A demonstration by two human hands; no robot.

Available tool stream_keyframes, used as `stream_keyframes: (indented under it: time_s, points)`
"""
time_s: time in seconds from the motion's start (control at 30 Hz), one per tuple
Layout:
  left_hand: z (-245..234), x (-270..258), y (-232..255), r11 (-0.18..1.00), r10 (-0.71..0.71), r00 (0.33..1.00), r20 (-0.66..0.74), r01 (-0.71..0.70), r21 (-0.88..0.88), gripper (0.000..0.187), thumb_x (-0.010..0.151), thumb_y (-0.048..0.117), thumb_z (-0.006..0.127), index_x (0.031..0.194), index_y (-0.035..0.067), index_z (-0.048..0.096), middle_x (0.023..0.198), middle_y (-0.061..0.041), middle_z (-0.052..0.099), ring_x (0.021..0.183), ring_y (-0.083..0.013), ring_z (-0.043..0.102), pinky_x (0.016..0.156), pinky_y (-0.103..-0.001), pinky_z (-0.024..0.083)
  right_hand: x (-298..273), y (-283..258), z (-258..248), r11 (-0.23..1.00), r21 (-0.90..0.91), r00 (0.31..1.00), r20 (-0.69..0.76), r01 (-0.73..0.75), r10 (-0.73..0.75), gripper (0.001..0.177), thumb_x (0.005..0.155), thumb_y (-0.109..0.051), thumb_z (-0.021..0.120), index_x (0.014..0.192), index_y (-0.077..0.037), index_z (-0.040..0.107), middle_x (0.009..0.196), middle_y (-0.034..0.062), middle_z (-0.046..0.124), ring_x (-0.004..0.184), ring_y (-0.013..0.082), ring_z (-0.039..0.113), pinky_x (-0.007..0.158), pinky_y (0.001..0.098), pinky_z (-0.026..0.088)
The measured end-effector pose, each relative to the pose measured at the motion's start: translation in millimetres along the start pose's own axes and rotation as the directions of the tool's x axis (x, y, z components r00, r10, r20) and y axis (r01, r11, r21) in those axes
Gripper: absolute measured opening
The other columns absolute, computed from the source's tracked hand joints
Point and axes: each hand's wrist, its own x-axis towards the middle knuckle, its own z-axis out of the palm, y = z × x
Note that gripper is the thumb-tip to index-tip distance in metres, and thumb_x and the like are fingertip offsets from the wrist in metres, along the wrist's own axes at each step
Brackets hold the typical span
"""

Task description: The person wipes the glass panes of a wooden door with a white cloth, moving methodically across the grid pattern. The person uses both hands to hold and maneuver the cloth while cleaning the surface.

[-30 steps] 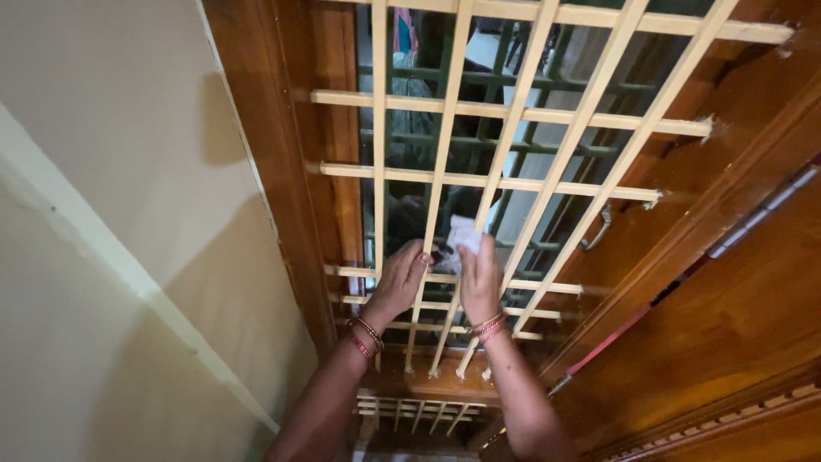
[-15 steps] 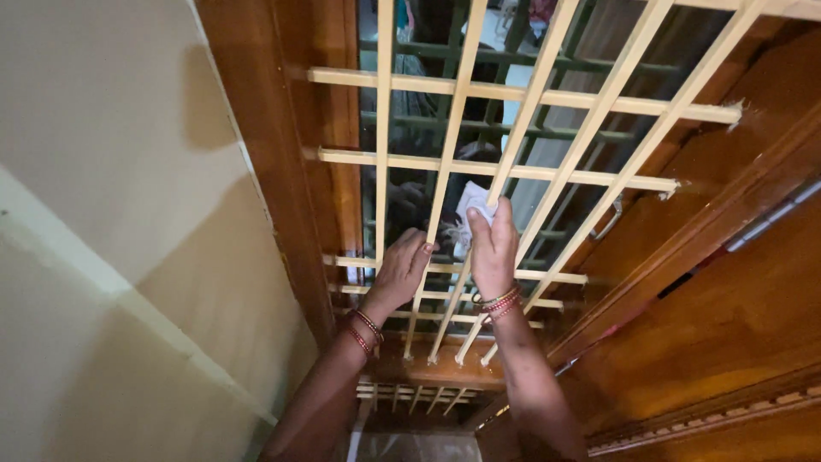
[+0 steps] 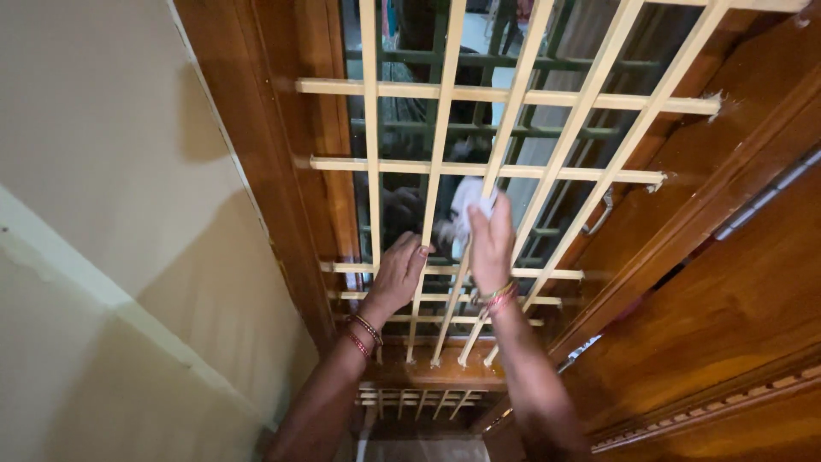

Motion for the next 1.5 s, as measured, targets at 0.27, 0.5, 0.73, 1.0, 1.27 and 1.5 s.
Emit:
stream_keyframes:
  time_s: [0.27,0.5,0.73,1.0,1.27,1.5]
  points:
    - [1.3,-1.2,-5.4,0.998,0.067,0.998,-0.011,-0.067,0.012,0.04,0.11,0.028,0.036,0.101,0.0,0.062,0.091,-0.017,0.055,0.083,-0.0353,0.06,0.075,-0.045,0.048,-23.5,12.0,8.4,0.968,-0.249,1.0,-0.005,0.029,-0.031,0.015,0.108,-0.016,0.049,0.107,-0.002,0.051,0.086,0.0104,0.068,0.071,0.0195,0.067,0.057,0.0289,0.055]
    - [0.9,-2.2,-2.9,0.999,0.055,0.998,-0.021,-0.055,-0.002,0.039,0.11,0.03,0.038,0.104,0.001,0.062,0.09,-0.017,0.056,0.08,-0.0341,0.06,0.073,-0.044,0.048,-79.8,49.4,-5.9,0.804,-0.592,0.996,0.09,0.058,-0.006,0.022,0.1,-0.007,0.056,0.117,0.005,0.053,0.104,0.0241,0.068,0.092,0.033,0.07,0.076,0.041,0.059]
    - [1.5,-0.7,-0.8,0.992,0.116,0.989,-0.09,-0.121,-0.045,0.035,0.108,0.029,0.041,0.106,0.0,0.061,0.096,-0.017,0.06,0.084,-0.0359,0.063,0.074,-0.044,0.051,-107.3,23.6,-21.6,0.778,-0.552,0.946,0.066,0.299,-0.317,0.023,0.099,-0.003,0.055,0.119,0.007,0.062,0.118,0.0241,0.067,0.11,0.0361,0.069,0.097,0.0416,0.058]
    - [11.6,-3.1,-21.5,0.982,0.189,0.981,-0.046,-0.188,0.03,0.033,0.103,0.021,0.05,0.121,-0.006,0.059,0.115,-0.024,0.063,0.109,-0.0434,0.061,0.093,-0.047,0.049,-27.8,-25.4,58.1,0.804,-0.418,0.884,-0.003,0.424,-0.467,0.027,0.093,0.002,0.064,0.12,0.005,0.061,0.135,0.0236,0.054,0.127,0.0383,0.058,0.11,0.0437,0.052]
    - [16.4,-1.2,-30.6,0.976,0.183,0.983,0.014,-0.184,0.117,0.033,0.094,0.016,0.06,0.121,-0.004,0.061,0.118,-0.023,0.067,0.117,-0.0416,0.062,0.103,-0.047,0.049,-54.1,-18.0,56.9,0.879,-0.33,0.938,0.148,0.346,-0.313,0.042,0.087,0.011,0.056,0.126,0.001,0.066,0.139,0.0269,0.055,0.126,0.0424,0.06,0.109,0.0442,0.051]
    - [9.5,-0.2,-13.9,0.985,0.174,0.984,-0.032,-0.174,0.003,0.03,0.102,0.015,0.048,0.123,-0.005,0.058,0.116,-0.027,0.065,0.112,-0.0448,0.061,0.098,-0.049,0.05,-4.7,-39.3,60.2,0.882,-0.255,0.918,0.132,0.396,-0.374,0.034,0.09,0.012,0.062,0.122,0.001,0.067,0.119,0.0212,0.063,0.106,0.0359,0.068,0.089,0.0402,0.058]
